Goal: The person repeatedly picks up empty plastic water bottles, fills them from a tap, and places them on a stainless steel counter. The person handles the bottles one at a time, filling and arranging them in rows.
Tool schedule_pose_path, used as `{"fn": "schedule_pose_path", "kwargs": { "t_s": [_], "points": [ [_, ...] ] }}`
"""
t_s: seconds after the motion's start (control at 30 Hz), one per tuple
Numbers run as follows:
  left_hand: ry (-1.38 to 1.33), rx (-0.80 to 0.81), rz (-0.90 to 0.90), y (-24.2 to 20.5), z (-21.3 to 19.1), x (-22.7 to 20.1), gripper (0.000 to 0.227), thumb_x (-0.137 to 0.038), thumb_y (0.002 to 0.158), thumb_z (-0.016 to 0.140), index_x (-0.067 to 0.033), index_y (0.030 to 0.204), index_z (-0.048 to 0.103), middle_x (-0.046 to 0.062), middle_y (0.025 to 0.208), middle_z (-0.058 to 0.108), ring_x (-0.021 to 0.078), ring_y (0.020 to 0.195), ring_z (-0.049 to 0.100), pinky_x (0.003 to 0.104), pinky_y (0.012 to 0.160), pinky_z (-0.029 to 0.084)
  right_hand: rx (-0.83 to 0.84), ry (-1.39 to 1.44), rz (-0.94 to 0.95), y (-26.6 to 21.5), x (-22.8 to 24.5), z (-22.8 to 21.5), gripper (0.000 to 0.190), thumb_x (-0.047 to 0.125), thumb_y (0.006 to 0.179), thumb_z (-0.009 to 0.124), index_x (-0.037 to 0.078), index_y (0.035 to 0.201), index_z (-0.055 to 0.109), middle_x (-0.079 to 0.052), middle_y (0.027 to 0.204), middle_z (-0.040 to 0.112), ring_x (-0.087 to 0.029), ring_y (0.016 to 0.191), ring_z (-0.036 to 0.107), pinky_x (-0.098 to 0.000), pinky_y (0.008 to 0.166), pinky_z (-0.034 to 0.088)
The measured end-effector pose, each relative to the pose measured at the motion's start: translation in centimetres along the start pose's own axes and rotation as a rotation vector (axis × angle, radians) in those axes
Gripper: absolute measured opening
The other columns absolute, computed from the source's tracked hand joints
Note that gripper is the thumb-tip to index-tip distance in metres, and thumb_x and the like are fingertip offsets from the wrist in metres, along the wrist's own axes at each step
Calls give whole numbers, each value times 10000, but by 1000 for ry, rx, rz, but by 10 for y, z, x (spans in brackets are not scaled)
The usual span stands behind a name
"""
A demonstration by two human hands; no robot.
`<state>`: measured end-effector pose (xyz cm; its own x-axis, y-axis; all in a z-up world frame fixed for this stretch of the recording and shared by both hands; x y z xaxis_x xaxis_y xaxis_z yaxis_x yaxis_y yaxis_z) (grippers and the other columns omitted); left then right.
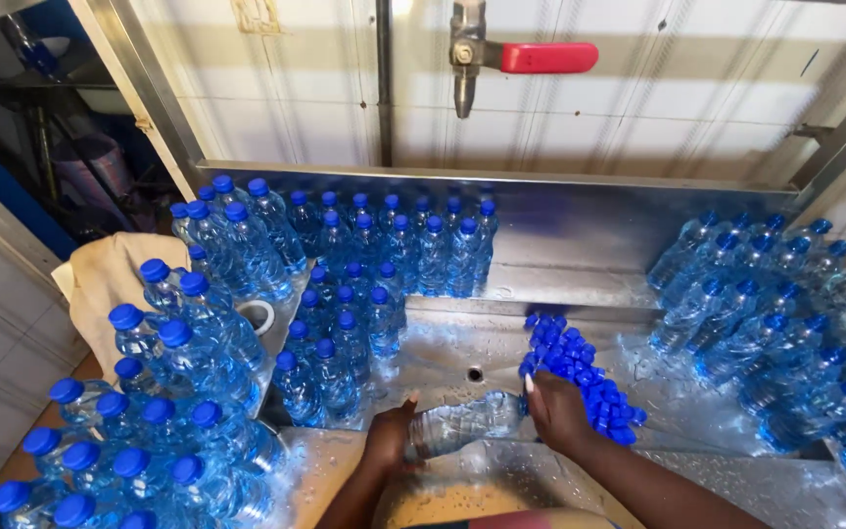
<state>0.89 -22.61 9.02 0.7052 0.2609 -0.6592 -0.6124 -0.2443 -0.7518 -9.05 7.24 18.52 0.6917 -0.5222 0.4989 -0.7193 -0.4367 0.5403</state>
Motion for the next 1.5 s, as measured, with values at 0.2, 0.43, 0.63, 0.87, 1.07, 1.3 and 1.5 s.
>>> {"fn": "schedule_pose_path", "kwargs": {
  "t_s": [0.2,0.43,0.63,0.87,1.07,1.3,1.5],
  "points": [
    [691,-253,2031,-124,4,-56,569,-607,1130,534,-101,1296,733,214,1147,772,359,907,765,464,687,641,690,616,1380,-70,-48,98,349,283,1241,344,50,1083,551,-89,720,517,-191,513,474,-347,439,449],
    [688,-160,1359,10,-32,-48,727,-552,1122,461,-60,1655,416,209,1653,473,399,1525,454,540,1242,397,351,598,977,84,3,96,316,397,1148,616,92,1149,697,-80,647,693,-202,511,622,-357,517,538],
    [687,-156,905,37,-25,-24,761,-301,1036,672,-100,1696,352,174,1778,346,382,1675,247,544,1349,246,523,-200,149,175,70,203,549,615,1119,514,89,1234,624,-205,941,784,-426,825,760,-555,666,563],
    [803,-141,867,69,-30,-13,718,-432,1032,681,-107,1639,477,129,1743,423,341,1633,339,500,1351,281,531,117,302,190,28,221,548,488,1041,703,174,1477,596,-133,915,720,-300,795,646,-459,666,459],
    [819,-176,1010,77,-12,-7,630,-479,1024,676,-108,1529,608,126,1628,580,328,1537,483,473,1317,323,993,-446,400,59,-143,166,733,452,970,777,89,1560,538,-231,1512,651,-444,1314,676,-534,992,595],
    [823,32,865,53,77,-2,625,-492,1014,656,-193,1554,564,49,1648,547,313,1524,492,483,1276,386,1240,-599,515,-92,-186,159,545,488,966,745,37,1266,811,-174,1271,807,-367,1157,780,-459,884,626],
    [804,70,1043,33,149,-3,572,-530,997,692,-173,1443,671,54,1534,647,283,1431,604,495,1271,365,1078,-456,720,-96,-181,127,683,415,803,849,143,1421,747,-116,1469,721,-354,1308,707,-472,992,621]
  ]
}}
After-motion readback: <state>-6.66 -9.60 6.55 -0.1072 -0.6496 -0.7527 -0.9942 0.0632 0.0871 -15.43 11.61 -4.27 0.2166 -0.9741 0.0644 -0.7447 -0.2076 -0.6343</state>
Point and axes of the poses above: each hand's wrist, its own y-axis towards the middle knuckle, its own z-axis out of the palm, x = y × z, the point moved 10 cm from there along y, towards the middle knuckle
